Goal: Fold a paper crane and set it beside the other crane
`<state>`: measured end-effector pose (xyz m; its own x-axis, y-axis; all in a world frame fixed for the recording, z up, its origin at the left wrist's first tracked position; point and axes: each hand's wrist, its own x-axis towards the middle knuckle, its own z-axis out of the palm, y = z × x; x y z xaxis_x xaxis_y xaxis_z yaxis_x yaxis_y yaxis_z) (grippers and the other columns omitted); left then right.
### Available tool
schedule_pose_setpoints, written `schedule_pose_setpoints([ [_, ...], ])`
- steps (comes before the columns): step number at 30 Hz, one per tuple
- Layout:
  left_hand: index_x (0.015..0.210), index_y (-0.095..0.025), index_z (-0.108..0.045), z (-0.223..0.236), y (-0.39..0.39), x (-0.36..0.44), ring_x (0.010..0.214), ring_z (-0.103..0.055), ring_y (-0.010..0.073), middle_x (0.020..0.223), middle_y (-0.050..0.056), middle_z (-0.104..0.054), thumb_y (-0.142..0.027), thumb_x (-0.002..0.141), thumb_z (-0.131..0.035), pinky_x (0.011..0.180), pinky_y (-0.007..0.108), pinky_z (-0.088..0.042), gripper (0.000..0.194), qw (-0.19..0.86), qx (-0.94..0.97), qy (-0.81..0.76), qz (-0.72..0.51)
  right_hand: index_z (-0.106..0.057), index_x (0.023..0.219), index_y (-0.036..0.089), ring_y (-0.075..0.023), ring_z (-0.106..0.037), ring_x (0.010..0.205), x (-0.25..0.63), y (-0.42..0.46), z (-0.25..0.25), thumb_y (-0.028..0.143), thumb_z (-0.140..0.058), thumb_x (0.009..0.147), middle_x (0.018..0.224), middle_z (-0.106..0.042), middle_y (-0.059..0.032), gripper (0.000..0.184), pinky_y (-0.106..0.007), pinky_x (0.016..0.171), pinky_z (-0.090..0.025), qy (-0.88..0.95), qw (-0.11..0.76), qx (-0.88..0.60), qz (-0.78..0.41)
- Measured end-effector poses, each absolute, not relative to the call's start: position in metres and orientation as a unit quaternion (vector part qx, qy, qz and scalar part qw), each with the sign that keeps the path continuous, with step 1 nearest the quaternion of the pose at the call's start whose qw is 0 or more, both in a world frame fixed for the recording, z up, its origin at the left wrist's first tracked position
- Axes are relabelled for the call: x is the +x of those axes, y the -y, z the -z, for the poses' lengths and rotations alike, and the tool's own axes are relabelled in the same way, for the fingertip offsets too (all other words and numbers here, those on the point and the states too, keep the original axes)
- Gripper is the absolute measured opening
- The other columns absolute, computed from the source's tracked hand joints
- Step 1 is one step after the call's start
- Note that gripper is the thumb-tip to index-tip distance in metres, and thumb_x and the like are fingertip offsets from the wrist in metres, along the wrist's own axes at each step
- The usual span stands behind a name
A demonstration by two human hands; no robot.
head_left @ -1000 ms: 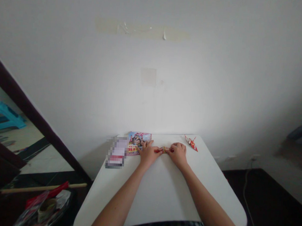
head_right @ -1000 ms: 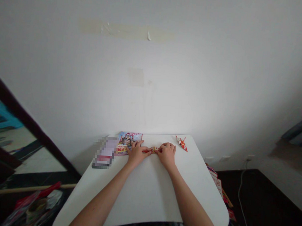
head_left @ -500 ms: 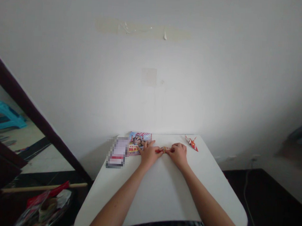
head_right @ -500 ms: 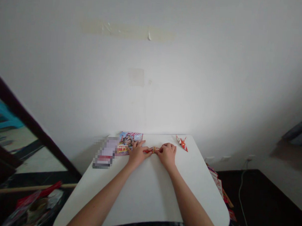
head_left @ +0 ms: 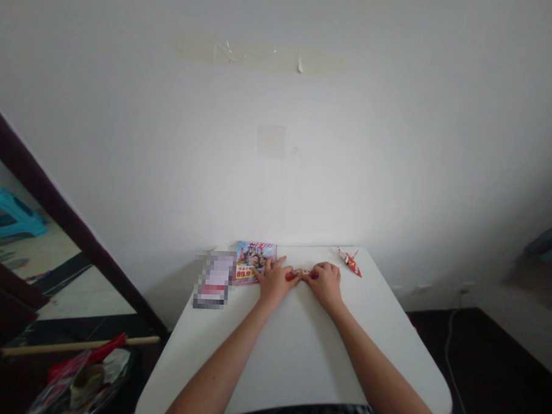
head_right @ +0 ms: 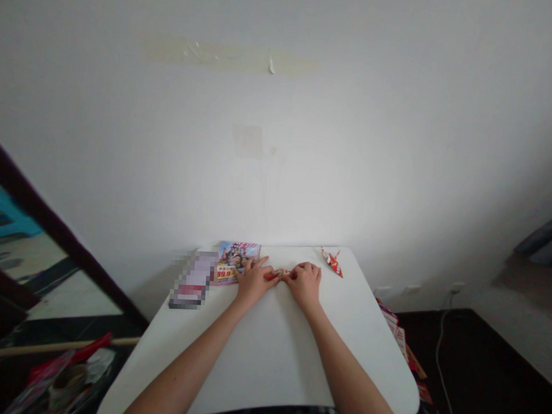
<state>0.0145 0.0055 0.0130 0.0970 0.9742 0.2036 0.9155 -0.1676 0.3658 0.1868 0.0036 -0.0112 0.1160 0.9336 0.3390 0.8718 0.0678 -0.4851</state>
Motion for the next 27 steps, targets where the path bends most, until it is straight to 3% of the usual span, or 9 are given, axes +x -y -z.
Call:
schedule_pose_setpoints([
  [27, 0.103, -0.040, -0.073, -0.005, -0.010, 0.011, 0.148, -0.026, 0.0376, 0.155, -0.005, -0.047, -0.056, 0.087, -0.060, 0.111, 0.081, -0.012, 0.025, 0.075, 0.745, -0.639, -0.180, -0.078, 0.081, 0.028, -0.0267, -0.048, 0.112, 0.186, -0.012, 0.006, 0.047, -0.081, 0.071, 0.109, -0.065, -0.0061, 0.022, -0.037, 0.101, -0.030, 0.625, 0.311, -0.706, -0.119],
])
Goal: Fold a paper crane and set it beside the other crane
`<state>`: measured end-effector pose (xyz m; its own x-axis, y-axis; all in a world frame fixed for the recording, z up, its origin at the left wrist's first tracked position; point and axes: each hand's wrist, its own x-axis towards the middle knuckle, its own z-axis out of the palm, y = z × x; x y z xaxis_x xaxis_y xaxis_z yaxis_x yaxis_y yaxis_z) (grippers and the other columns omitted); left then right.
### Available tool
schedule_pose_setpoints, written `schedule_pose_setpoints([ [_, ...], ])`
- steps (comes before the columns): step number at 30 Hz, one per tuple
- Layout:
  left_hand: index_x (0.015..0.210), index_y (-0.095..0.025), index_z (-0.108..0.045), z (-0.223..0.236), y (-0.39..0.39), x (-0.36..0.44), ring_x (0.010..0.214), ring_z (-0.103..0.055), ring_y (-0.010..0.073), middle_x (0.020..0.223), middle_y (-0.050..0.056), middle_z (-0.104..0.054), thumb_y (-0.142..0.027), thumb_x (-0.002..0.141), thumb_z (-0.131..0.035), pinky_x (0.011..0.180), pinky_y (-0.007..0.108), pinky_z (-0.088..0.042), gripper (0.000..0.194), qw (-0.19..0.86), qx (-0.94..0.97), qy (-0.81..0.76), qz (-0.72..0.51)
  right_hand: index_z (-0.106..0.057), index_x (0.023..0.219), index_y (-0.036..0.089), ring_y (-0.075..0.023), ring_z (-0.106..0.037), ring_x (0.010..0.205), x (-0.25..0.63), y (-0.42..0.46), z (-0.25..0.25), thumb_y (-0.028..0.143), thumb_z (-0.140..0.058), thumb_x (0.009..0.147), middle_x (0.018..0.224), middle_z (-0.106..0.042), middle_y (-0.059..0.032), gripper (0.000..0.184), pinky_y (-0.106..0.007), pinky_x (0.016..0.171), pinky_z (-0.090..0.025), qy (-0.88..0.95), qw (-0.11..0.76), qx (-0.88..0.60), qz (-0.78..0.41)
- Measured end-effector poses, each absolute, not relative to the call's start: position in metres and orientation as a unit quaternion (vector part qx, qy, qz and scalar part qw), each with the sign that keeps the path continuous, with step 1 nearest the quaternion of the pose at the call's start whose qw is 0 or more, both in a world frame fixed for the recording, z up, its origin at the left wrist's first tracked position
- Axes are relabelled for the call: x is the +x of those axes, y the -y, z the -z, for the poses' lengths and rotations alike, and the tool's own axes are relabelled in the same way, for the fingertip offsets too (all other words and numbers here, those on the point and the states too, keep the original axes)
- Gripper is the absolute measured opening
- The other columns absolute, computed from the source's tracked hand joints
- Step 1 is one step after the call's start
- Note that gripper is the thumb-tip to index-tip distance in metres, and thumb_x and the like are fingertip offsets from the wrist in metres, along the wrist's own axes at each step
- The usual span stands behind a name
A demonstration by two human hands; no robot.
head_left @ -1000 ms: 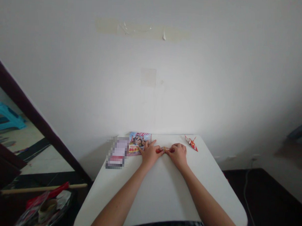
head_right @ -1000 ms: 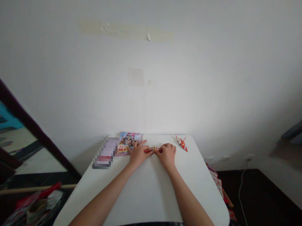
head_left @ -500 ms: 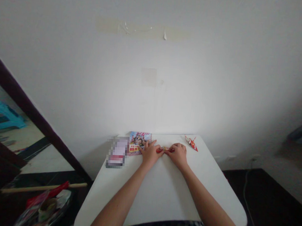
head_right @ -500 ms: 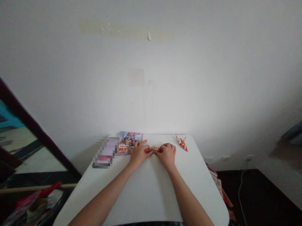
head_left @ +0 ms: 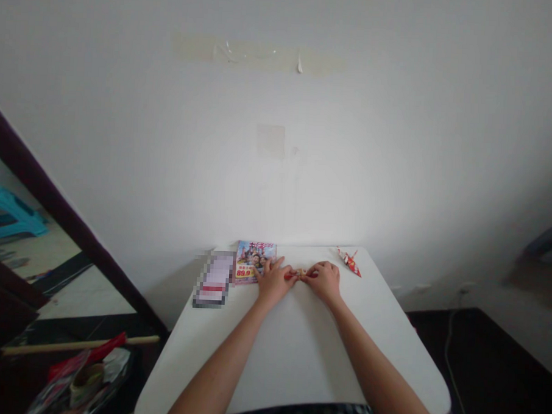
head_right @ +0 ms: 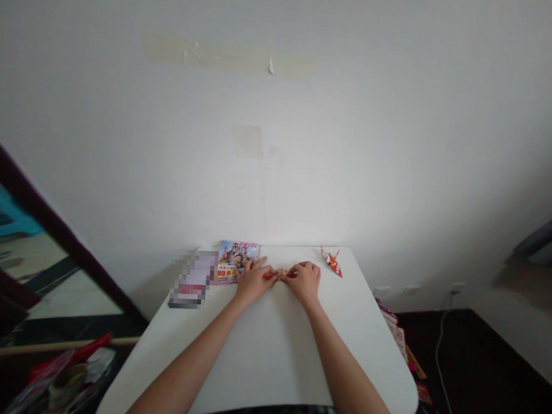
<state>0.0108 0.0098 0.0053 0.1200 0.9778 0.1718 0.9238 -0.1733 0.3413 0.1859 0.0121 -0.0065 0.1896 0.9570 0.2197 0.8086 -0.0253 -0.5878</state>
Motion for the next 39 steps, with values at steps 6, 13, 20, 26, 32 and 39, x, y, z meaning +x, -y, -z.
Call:
schedule_pose_setpoints([
  [6, 0.107, -0.042, -0.071, -0.008, -0.014, 0.008, 0.150, -0.023, 0.0388, 0.161, -0.006, -0.038, -0.053, 0.088, -0.059, 0.110, 0.082, -0.015, 0.025, 0.098, 0.747, -0.641, -0.144, -0.078, 0.081, 0.027, -0.0272, -0.049, 0.112, 0.185, -0.011, 0.004, 0.048, -0.079, 0.074, 0.109, -0.065, -0.0069, 0.023, -0.038, 0.101, -0.030, 0.626, 0.307, -0.707, -0.120],
  [13, 0.110, -0.042, -0.072, -0.007, -0.010, 0.007, 0.150, -0.021, 0.0420, 0.162, -0.003, -0.037, -0.057, 0.087, -0.059, 0.111, 0.081, -0.016, 0.031, 0.072, 0.742, -0.650, -0.147, -0.079, 0.084, 0.027, -0.0276, -0.049, 0.111, 0.187, -0.008, 0.005, 0.047, -0.079, 0.076, 0.110, -0.065, -0.0076, 0.021, -0.038, 0.100, -0.032, 0.639, 0.308, -0.696, -0.109],
  [20, 0.115, -0.049, -0.070, -0.006, -0.011, 0.002, 0.152, -0.019, 0.0421, 0.162, -0.006, -0.036, -0.055, 0.088, -0.058, 0.110, 0.082, -0.011, 0.030, 0.093, 0.743, -0.649, -0.138, -0.080, 0.086, 0.028, -0.0273, -0.049, 0.114, 0.190, -0.011, 0.007, 0.040, -0.076, 0.080, 0.113, -0.065, -0.0068, 0.014, -0.038, 0.101, -0.032, 0.649, 0.294, -0.692, -0.114],
  [26, 0.115, -0.049, -0.070, -0.009, -0.009, 0.004, 0.151, -0.020, 0.0422, 0.163, -0.004, -0.036, -0.054, 0.087, -0.060, 0.109, 0.082, -0.013, 0.030, 0.089, 0.736, -0.657, -0.135, -0.079, 0.091, 0.029, -0.0281, -0.048, 0.116, 0.183, -0.012, 0.005, 0.038, -0.078, 0.077, 0.112, -0.065, -0.0067, 0.016, -0.039, 0.103, -0.029, 0.625, 0.303, -0.710, -0.119],
  [32, 0.116, -0.049, -0.070, -0.012, -0.007, 0.004, 0.152, -0.020, 0.0408, 0.162, -0.004, -0.036, -0.054, 0.088, -0.058, 0.112, 0.080, -0.012, 0.031, 0.087, 0.732, -0.663, -0.130, -0.079, 0.093, 0.032, -0.0273, -0.049, 0.115, 0.186, -0.012, 0.007, 0.037, -0.075, 0.079, 0.114, -0.065, -0.0055, 0.016, -0.039, 0.104, -0.030, 0.630, 0.299, -0.707, -0.120],
  [39, 0.117, -0.050, -0.070, -0.012, -0.005, 0.004, 0.152, -0.019, 0.0413, 0.162, -0.005, -0.037, -0.054, 0.088, -0.058, 0.112, 0.080, -0.010, 0.031, 0.094, 0.729, -0.664, -0.137, -0.080, 0.094, 0.033, -0.0255, -0.054, 0.113, 0.196, -0.014, 0.007, 0.034, -0.071, 0.081, 0.112, -0.067, -0.0040, 0.016, -0.036, 0.100, -0.035, 0.650, 0.265, -0.703, -0.115],
])
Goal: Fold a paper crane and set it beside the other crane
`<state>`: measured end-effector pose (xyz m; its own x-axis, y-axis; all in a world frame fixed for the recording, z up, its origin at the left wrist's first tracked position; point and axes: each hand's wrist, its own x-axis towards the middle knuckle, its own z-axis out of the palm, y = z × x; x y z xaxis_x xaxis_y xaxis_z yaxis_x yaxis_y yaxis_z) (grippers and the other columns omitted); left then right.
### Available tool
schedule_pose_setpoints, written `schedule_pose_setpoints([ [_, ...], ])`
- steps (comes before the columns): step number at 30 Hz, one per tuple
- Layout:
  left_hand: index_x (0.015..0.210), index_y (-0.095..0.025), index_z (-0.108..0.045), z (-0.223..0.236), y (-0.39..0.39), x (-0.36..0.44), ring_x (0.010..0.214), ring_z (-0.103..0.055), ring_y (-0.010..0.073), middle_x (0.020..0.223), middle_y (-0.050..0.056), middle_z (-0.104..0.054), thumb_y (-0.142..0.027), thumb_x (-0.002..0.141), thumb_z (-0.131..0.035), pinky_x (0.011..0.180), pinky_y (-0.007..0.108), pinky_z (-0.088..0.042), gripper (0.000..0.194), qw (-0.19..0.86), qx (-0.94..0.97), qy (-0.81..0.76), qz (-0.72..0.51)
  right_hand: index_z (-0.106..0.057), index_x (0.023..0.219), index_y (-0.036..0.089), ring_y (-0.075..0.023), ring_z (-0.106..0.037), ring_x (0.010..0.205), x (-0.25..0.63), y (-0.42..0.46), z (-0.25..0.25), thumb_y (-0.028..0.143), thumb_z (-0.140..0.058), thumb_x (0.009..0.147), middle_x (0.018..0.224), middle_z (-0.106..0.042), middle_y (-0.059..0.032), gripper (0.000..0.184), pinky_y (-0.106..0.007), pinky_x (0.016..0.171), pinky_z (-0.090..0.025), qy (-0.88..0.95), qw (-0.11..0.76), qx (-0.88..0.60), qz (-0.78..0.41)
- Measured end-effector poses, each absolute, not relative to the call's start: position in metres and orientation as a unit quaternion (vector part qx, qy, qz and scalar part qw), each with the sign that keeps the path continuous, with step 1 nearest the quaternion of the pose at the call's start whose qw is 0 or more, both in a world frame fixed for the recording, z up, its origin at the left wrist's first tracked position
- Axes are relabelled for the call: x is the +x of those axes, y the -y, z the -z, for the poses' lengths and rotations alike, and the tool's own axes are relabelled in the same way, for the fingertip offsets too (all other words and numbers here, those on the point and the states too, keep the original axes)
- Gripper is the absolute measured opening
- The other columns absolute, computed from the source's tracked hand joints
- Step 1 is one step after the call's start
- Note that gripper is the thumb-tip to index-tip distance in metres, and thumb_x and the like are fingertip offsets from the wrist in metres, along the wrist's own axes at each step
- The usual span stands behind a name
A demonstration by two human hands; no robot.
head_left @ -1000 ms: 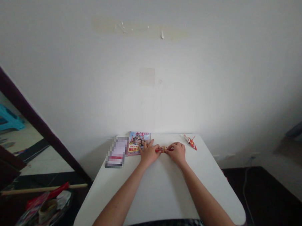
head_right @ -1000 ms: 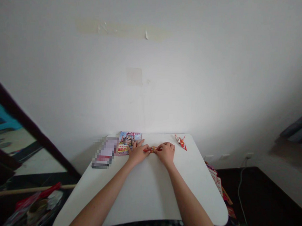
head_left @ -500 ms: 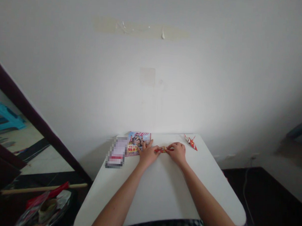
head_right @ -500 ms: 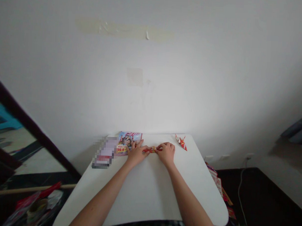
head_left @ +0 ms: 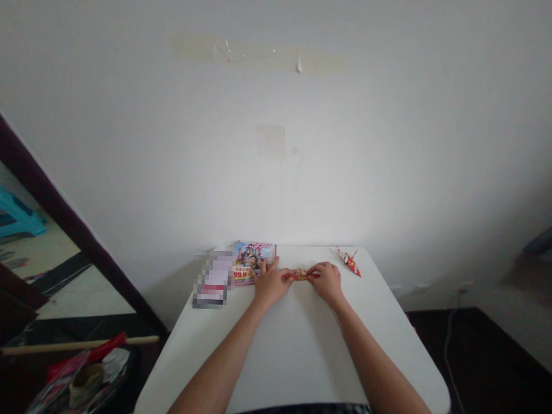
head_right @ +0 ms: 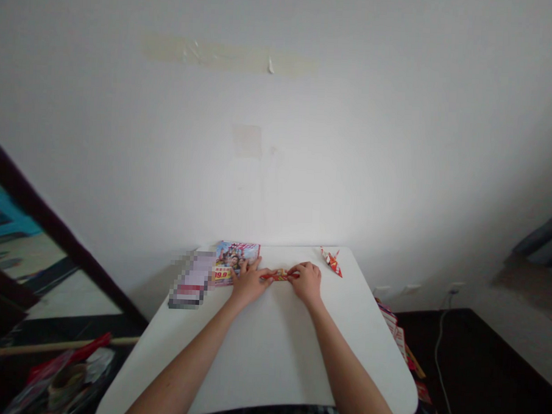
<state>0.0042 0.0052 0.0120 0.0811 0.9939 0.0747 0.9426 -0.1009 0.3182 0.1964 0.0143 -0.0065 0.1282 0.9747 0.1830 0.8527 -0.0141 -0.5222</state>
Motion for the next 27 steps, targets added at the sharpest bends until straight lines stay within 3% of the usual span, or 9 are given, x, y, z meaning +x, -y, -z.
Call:
schedule_pose_setpoints([
  [7, 0.116, -0.051, -0.070, -0.0124, -0.0069, 0.0051, 0.151, -0.018, 0.0434, 0.163, -0.005, -0.035, -0.055, 0.086, -0.061, 0.109, 0.082, -0.013, 0.032, 0.089, 0.728, -0.665, -0.142, -0.080, 0.097, 0.033, -0.0254, -0.055, 0.114, 0.1943, -0.0181, 0.0036, 0.031, -0.074, 0.078, 0.112, -0.068, -0.0050, 0.020, -0.035, 0.099, -0.036, 0.649, 0.245, -0.710, -0.119],
  [19, 0.116, -0.053, -0.070, -0.0093, -0.0061, 0.0011, 0.152, -0.016, 0.0431, 0.162, -0.008, -0.036, -0.057, 0.087, -0.057, 0.114, 0.079, -0.005, 0.032, 0.104, 0.727, -0.661, -0.157, -0.079, 0.097, 0.035, -0.0232, -0.054, 0.119, 0.2012, -0.0196, 0.0075, 0.025, -0.071, 0.079, 0.116, -0.069, -0.0026, 0.022, -0.034, 0.103, -0.032, 0.663, 0.238, -0.698, -0.130],
  [27, 0.116, -0.054, -0.070, -0.0109, -0.0070, 0.0028, 0.152, -0.017, 0.0426, 0.163, -0.007, -0.034, -0.056, 0.086, -0.060, 0.110, 0.081, -0.009, 0.032, 0.096, 0.725, -0.666, -0.146, -0.079, 0.099, 0.035, -0.0250, -0.052, 0.119, 0.1958, -0.0188, 0.0046, 0.024, -0.070, 0.078, 0.115, -0.068, -0.0032, 0.025, -0.036, 0.105, -0.032, 0.654, 0.241, -0.704, -0.136],
])
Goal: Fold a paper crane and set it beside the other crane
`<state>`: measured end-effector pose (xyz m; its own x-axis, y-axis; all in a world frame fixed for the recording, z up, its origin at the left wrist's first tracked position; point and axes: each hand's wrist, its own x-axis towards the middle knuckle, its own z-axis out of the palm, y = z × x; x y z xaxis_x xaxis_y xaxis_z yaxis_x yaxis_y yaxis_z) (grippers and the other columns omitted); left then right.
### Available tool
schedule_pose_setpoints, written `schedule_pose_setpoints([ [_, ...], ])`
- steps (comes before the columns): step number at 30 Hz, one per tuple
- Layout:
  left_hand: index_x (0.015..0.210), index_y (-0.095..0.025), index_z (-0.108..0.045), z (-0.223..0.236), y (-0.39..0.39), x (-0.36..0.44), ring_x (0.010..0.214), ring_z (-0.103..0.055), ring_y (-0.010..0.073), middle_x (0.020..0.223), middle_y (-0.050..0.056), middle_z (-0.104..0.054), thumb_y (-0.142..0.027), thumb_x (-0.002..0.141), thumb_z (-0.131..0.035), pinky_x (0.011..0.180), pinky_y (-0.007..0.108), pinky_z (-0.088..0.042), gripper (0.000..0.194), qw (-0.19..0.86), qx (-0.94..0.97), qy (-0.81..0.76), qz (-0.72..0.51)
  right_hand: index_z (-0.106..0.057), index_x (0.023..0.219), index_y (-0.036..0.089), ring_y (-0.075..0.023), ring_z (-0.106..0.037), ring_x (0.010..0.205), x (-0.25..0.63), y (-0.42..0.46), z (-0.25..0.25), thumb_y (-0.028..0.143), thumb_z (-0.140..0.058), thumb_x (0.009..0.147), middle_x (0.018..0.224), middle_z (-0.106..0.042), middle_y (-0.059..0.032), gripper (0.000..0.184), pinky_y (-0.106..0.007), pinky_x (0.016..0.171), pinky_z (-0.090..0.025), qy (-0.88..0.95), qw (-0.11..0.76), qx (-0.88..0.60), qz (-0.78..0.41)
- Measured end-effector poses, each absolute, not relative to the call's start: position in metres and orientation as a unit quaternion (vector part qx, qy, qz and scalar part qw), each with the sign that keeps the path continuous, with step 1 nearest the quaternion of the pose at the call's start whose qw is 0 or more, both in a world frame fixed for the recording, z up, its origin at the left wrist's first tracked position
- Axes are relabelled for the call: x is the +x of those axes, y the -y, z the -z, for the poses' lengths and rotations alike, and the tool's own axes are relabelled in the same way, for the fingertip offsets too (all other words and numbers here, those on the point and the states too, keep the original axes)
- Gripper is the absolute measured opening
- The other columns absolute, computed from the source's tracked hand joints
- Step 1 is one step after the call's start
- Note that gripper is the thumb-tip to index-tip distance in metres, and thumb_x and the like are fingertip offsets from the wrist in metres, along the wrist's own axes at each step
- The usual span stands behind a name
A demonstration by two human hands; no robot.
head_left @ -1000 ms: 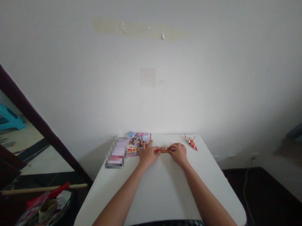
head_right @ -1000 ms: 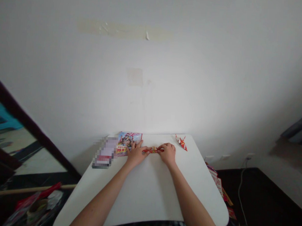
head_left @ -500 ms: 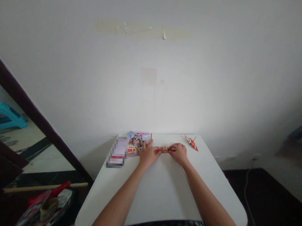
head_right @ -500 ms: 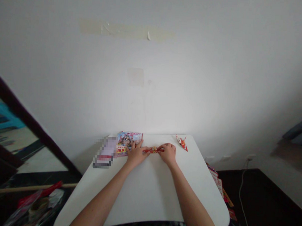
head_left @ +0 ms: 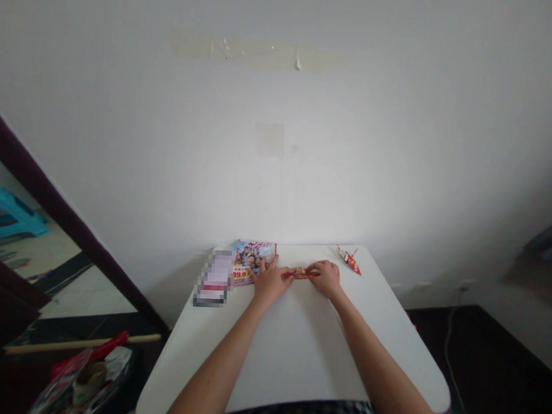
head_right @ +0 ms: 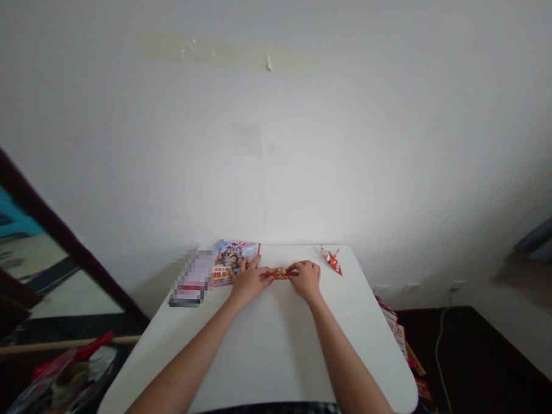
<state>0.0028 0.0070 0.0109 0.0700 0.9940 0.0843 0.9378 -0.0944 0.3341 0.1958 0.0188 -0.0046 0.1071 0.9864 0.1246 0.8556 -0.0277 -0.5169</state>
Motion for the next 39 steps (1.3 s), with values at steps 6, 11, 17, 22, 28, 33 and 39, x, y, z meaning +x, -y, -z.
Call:
schedule_pose_setpoints([
  [6, 0.116, -0.052, -0.070, -0.010, -0.007, 0.001, 0.152, -0.016, 0.0419, 0.163, -0.006, -0.035, -0.057, 0.087, -0.058, 0.111, 0.081, -0.009, 0.032, 0.097, 0.730, -0.661, -0.143, -0.080, 0.098, 0.034, -0.0230, -0.054, 0.114, 0.197, -0.015, 0.011, 0.023, -0.066, 0.082, 0.114, -0.067, -0.0035, 0.024, -0.035, 0.104, -0.033, 0.663, 0.276, -0.685, -0.119],
  [11, 0.115, -0.052, -0.071, -0.012, -0.005, 0.004, 0.151, -0.018, 0.0431, 0.162, -0.007, -0.037, -0.061, 0.087, -0.055, 0.111, 0.081, -0.010, 0.033, 0.087, 0.728, -0.663, -0.147, -0.080, 0.097, 0.031, -0.0227, -0.055, 0.112, 0.198, -0.013, 0.008, 0.031, -0.065, 0.086, 0.111, -0.067, -0.0046, 0.018, -0.034, 0.103, -0.034, 0.670, 0.280, -0.675, -0.129],
  [17, 0.110, -0.047, -0.074, -0.012, -0.003, 0.010, 0.150, -0.021, 0.0428, 0.159, -0.004, -0.042, -0.065, 0.085, -0.058, 0.110, 0.082, -0.010, 0.035, 0.073, 0.725, -0.662, -0.175, -0.079, 0.094, 0.031, -0.0265, -0.051, 0.112, 0.191, -0.004, 0.004, 0.049, -0.074, 0.081, 0.110, -0.065, -0.0058, 0.023, -0.038, 0.102, -0.034, 0.664, 0.303, -0.677, -0.098],
  [22, 0.105, -0.042, -0.075, -0.012, -0.003, 0.015, 0.148, -0.025, 0.0408, 0.156, -0.004, -0.046, -0.063, 0.084, -0.060, 0.109, 0.083, -0.010, 0.033, 0.066, 0.725, -0.660, -0.185, -0.078, 0.093, 0.031, -0.0271, -0.050, 0.113, 0.186, -0.005, 0.005, 0.047, -0.079, 0.077, 0.110, -0.064, -0.0056, 0.023, -0.039, 0.103, -0.032, 0.655, 0.303, -0.686, -0.095],
  [28, 0.100, -0.041, -0.075, -0.014, -0.007, 0.014, 0.148, -0.025, 0.0418, 0.156, -0.006, -0.047, -0.061, 0.082, -0.065, 0.107, 0.085, -0.010, 0.029, 0.082, 0.723, -0.659, -0.188, -0.078, 0.093, 0.033, -0.0264, -0.051, 0.113, 0.186, -0.009, 0.006, 0.047, -0.079, 0.076, 0.110, -0.063, -0.0054, 0.022, -0.040, 0.104, -0.031, 0.649, 0.300, -0.692, -0.101],
  [33, 0.105, -0.045, -0.074, -0.012, -0.012, 0.005, 0.150, -0.023, 0.0411, 0.159, -0.007, -0.042, -0.061, 0.084, -0.062, 0.109, 0.083, -0.010, 0.029, 0.108, 0.734, -0.651, -0.160, -0.079, 0.094, 0.036, -0.0258, -0.050, 0.115, 0.191, -0.011, 0.007, 0.037, -0.074, 0.081, 0.111, -0.064, -0.0039, 0.015, -0.039, 0.105, -0.031, 0.647, 0.286, -0.695, -0.126],
  [39, 0.109, -0.047, -0.073, -0.006, -0.014, 0.006, 0.150, -0.022, 0.0417, 0.160, -0.007, -0.041, -0.060, 0.084, -0.062, 0.109, 0.083, -0.010, 0.030, 0.098, 0.728, -0.659, -0.161, -0.080, 0.095, 0.036, -0.0264, -0.049, 0.117, 0.186, -0.014, 0.003, 0.032, -0.072, 0.081, 0.114, -0.064, -0.0045, 0.016, -0.039, 0.106, -0.028, 0.635, 0.266, -0.712, -0.135],
])
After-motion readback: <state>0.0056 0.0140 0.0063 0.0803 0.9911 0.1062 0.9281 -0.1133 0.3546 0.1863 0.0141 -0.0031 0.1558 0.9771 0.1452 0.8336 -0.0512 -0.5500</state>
